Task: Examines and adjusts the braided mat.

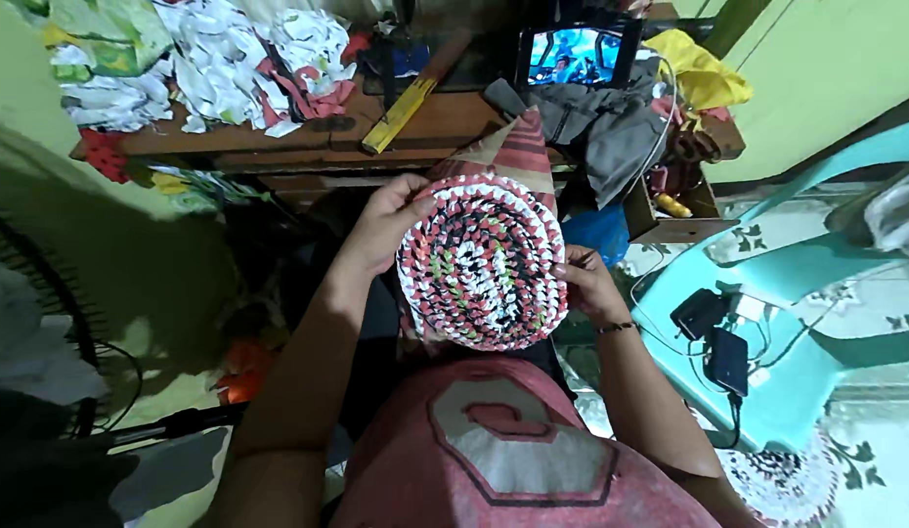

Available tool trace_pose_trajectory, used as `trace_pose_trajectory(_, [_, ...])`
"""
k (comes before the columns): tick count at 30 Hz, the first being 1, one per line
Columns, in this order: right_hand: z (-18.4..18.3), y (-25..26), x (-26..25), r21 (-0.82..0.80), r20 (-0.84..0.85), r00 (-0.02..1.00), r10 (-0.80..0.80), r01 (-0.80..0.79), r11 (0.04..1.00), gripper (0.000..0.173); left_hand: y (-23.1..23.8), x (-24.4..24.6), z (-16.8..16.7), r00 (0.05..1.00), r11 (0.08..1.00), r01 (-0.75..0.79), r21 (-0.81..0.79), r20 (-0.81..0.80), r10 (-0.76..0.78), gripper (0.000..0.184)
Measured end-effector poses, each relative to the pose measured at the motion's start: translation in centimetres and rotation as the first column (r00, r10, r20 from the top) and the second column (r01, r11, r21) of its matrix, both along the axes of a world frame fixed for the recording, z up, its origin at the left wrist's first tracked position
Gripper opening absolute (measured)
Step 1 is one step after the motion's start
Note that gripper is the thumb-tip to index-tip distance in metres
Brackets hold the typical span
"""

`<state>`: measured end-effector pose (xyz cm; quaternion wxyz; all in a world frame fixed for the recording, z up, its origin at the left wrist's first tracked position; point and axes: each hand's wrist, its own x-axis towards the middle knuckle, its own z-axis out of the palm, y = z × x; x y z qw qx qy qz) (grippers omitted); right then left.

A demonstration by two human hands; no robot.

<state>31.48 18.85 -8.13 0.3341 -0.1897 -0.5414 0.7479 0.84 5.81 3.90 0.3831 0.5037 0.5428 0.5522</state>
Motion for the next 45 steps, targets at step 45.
trace_pose_trajectory(45, [-0.1,0.3,-0.3,-0.106,0.028,0.999,-0.03,0.033,0.994,0.012,-10.8,3.8,-6.4,0.998,0.914,-0.052,-0.403,-0.055,0.033,0.062])
